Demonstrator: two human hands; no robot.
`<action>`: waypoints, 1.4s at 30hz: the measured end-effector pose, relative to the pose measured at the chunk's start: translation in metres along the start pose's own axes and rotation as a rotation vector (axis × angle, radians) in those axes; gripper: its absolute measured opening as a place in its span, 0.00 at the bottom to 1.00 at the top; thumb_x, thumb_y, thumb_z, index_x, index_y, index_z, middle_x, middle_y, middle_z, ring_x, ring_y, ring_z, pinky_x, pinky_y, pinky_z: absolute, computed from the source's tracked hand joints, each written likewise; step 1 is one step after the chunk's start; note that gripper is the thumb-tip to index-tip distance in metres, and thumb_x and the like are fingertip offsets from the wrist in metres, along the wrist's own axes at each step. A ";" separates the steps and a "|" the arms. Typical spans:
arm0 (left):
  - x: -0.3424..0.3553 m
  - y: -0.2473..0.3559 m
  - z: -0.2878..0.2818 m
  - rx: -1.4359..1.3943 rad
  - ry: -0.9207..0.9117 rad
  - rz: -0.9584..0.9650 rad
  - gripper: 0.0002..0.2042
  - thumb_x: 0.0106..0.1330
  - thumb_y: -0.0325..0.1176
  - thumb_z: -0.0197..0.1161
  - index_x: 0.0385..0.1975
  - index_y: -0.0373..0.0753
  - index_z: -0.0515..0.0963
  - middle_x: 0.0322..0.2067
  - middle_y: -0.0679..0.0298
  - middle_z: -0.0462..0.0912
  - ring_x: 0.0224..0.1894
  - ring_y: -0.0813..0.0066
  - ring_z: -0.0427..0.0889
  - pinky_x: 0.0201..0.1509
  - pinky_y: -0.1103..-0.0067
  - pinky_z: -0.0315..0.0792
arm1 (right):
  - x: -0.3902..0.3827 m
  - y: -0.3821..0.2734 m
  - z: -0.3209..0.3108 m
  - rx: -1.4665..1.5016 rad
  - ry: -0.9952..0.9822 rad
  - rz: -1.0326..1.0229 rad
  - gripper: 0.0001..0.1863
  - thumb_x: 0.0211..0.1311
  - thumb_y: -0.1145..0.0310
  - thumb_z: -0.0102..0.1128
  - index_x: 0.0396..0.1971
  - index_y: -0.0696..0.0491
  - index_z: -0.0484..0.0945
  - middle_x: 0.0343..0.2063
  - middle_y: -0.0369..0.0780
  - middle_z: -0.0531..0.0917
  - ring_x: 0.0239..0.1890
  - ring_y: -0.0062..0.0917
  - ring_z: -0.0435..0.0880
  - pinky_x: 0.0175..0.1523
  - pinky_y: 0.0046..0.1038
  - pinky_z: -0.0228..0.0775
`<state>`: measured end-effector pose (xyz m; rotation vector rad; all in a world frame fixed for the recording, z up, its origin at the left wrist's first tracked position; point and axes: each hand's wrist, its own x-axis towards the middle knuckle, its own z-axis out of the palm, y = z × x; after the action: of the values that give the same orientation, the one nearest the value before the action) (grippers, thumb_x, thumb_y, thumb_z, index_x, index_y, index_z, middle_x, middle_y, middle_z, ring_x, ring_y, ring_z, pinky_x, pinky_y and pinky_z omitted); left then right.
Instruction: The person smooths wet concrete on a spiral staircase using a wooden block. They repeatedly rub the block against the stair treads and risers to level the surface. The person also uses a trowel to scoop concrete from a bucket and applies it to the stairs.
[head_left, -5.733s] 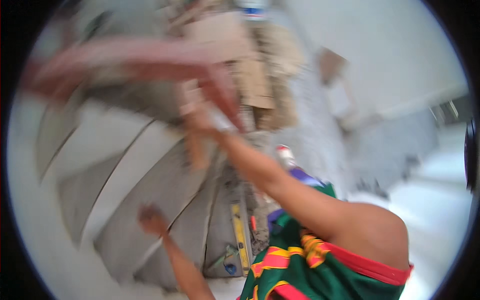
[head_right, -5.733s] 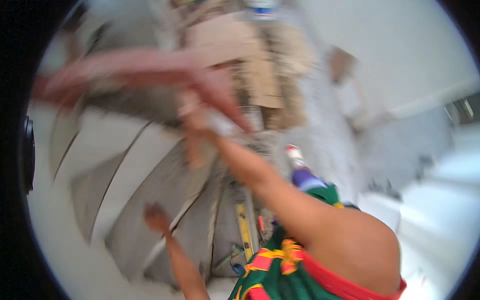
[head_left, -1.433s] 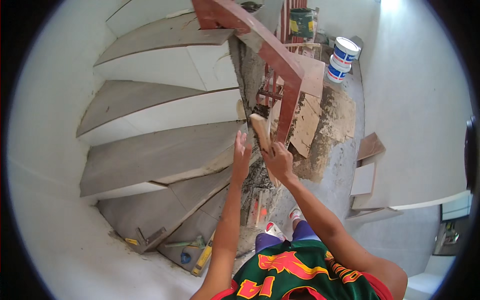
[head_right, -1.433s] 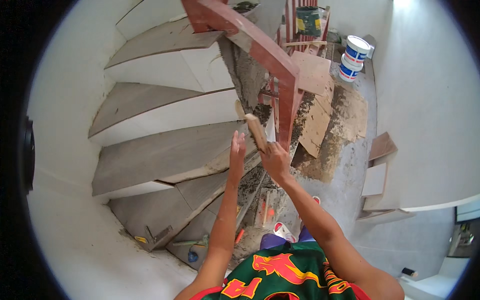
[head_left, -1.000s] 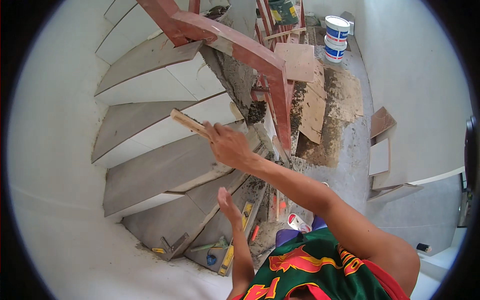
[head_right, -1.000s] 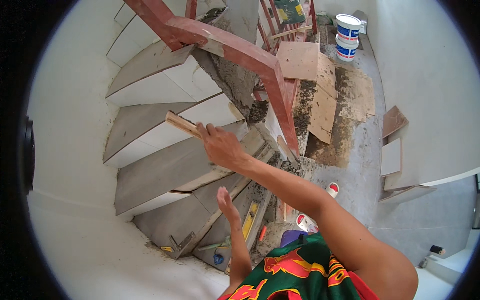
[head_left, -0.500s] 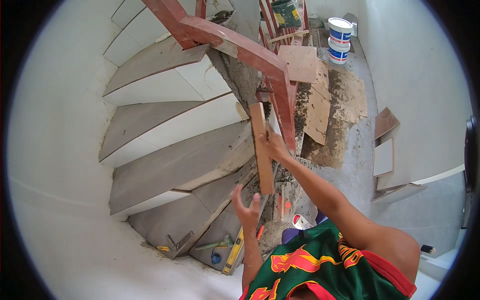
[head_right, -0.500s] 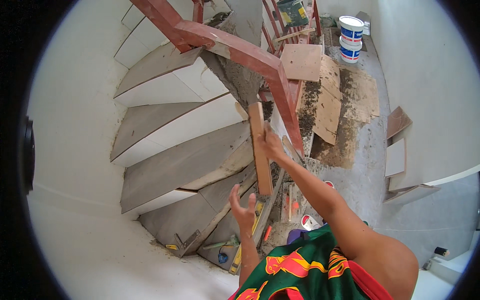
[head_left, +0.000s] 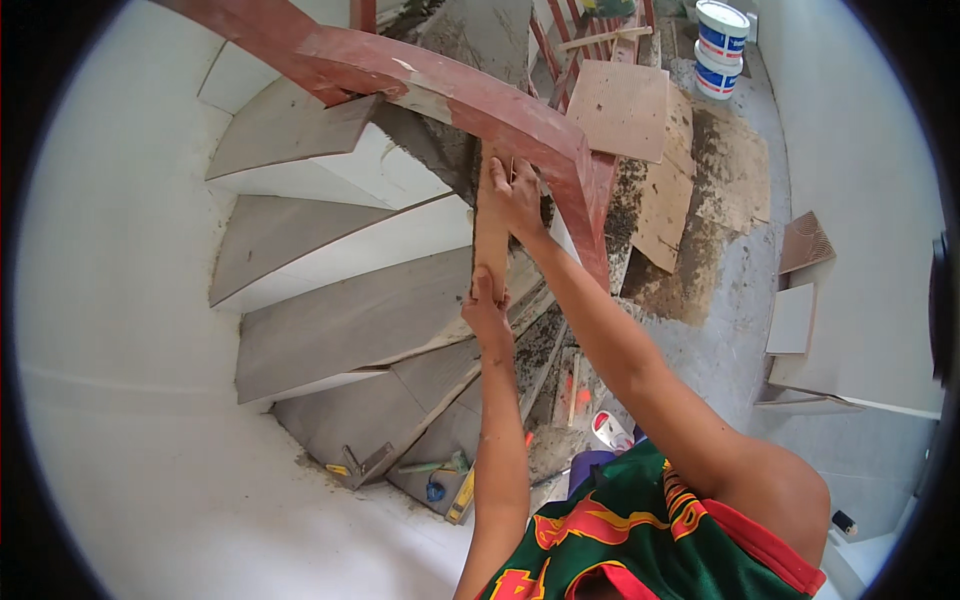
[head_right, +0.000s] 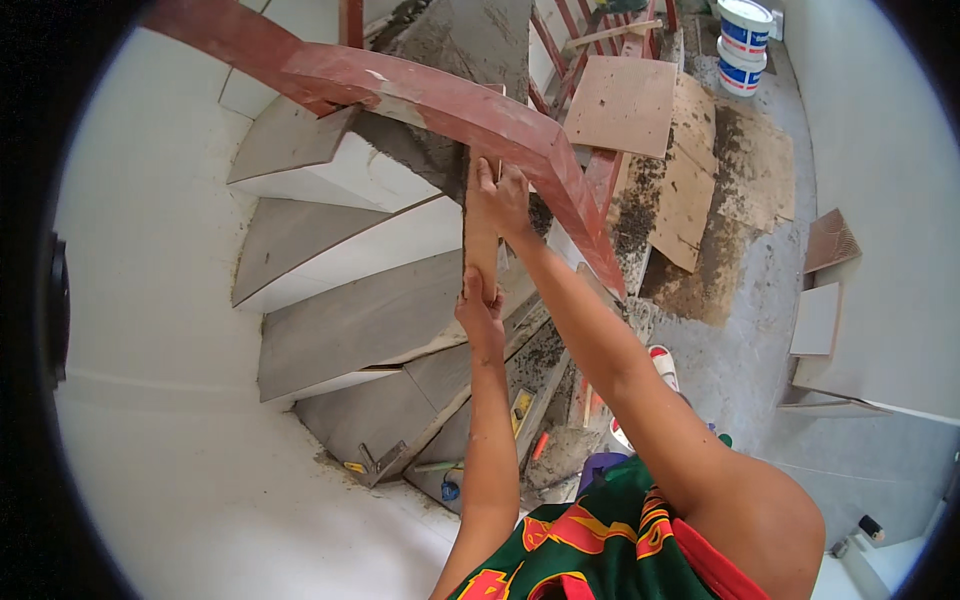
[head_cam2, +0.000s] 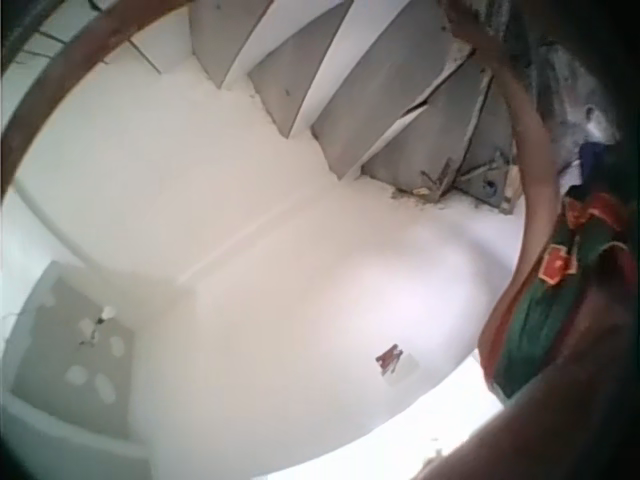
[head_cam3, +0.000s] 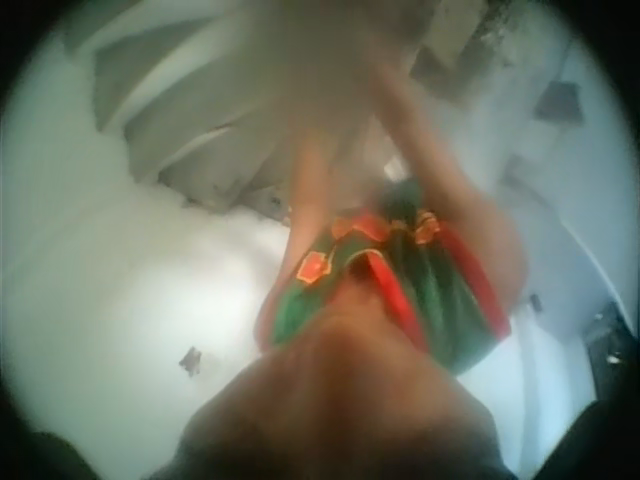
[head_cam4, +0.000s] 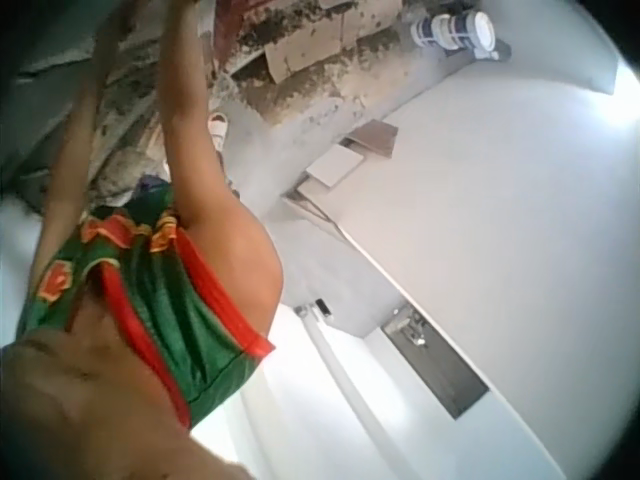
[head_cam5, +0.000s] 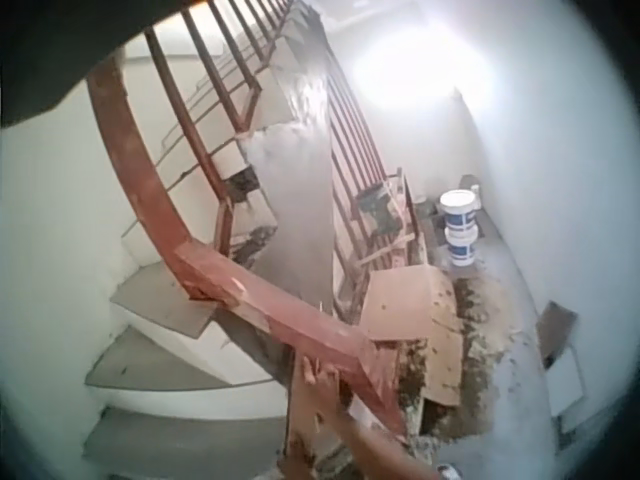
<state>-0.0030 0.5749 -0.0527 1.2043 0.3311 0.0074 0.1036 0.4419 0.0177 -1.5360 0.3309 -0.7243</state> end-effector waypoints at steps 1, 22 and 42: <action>0.005 -0.006 -0.002 -0.021 0.021 0.025 0.20 0.63 0.47 0.68 0.43 0.37 0.76 0.31 0.66 0.77 0.30 0.76 0.77 0.33 0.79 0.71 | -0.003 0.004 0.004 0.022 0.049 -0.044 0.19 0.64 0.66 0.55 0.51 0.60 0.72 0.41 0.55 0.80 0.46 0.49 0.78 0.52 0.40 0.67; 0.008 0.044 0.033 0.165 0.169 0.282 0.22 0.61 0.51 0.68 0.35 0.33 0.79 0.25 0.66 0.79 0.21 0.80 0.73 0.24 0.80 0.67 | 0.027 0.035 0.004 -0.613 0.075 -0.538 0.16 0.64 0.67 0.56 0.48 0.60 0.77 0.35 0.40 0.82 0.35 0.23 0.78 0.42 0.28 0.68; -0.069 -0.043 -0.073 0.310 0.084 -0.002 0.25 0.60 0.50 0.69 0.36 0.27 0.78 0.29 0.69 0.78 0.28 0.82 0.73 0.31 0.80 0.68 | -0.081 0.114 -0.040 0.128 -0.393 0.442 0.15 0.61 0.63 0.60 0.37 0.62 0.78 0.26 0.38 0.82 0.26 0.22 0.82 0.33 0.27 0.74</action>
<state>-0.0947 0.6135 -0.0975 1.5132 0.4180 0.0047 0.0422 0.4466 -0.1138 -1.3808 0.3062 -0.0907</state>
